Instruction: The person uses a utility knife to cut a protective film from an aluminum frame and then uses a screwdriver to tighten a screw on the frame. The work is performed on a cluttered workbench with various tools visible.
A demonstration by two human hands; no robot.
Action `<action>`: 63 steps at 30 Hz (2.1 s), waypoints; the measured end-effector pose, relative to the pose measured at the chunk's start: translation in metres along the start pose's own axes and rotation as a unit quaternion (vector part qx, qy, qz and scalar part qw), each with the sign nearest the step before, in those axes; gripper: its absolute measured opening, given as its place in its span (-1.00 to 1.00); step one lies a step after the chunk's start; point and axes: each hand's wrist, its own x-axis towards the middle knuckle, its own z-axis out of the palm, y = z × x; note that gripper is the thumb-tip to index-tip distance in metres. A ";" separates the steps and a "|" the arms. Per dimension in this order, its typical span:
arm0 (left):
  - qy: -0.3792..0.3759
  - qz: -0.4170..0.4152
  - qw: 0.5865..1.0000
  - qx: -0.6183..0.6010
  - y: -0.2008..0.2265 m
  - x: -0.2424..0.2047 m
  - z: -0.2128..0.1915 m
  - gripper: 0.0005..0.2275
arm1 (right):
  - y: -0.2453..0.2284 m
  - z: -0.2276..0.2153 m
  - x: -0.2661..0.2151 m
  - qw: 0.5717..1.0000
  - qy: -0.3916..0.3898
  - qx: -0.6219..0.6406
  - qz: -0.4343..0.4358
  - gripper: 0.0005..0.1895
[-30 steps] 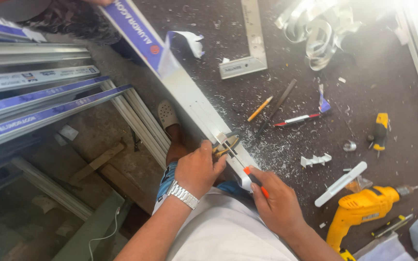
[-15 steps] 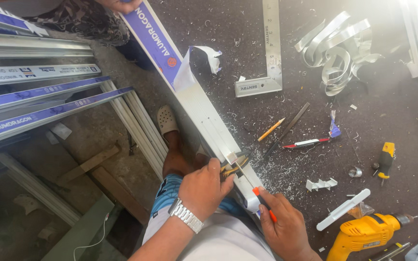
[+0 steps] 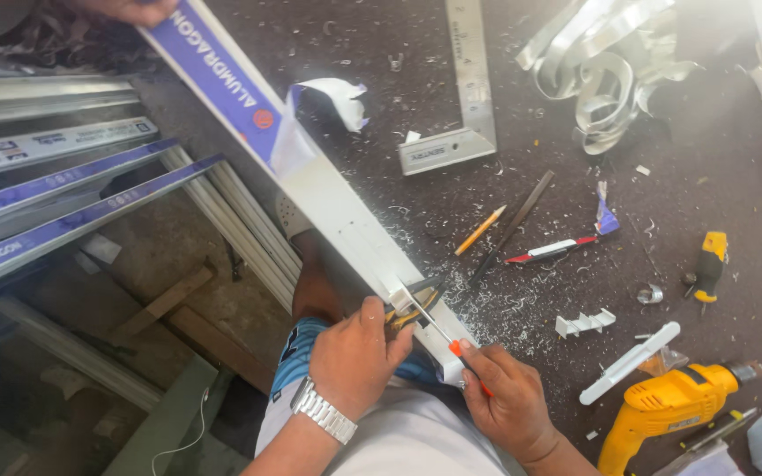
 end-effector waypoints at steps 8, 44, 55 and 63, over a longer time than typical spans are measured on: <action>-0.019 -0.002 1.000 0.022 0.000 0.000 0.002 -0.63 | -0.041 -0.035 0.006 0.988 -0.071 -0.011 0.140 -0.59; 0.010 -0.001 1.000 0.022 0.003 -0.003 0.000 -0.65 | -0.031 -0.042 0.009 0.985 -0.083 0.049 0.142 -0.61; 0.050 0.030 0.998 0.003 -0.002 -0.003 -0.006 -0.63 | -0.051 -0.036 0.016 0.971 -0.075 0.053 0.222 -0.63; 0.018 0.016 1.000 -0.010 -0.003 0.001 -0.011 -0.63 | -0.075 -0.049 0.017 0.970 -0.096 0.017 0.224 -0.59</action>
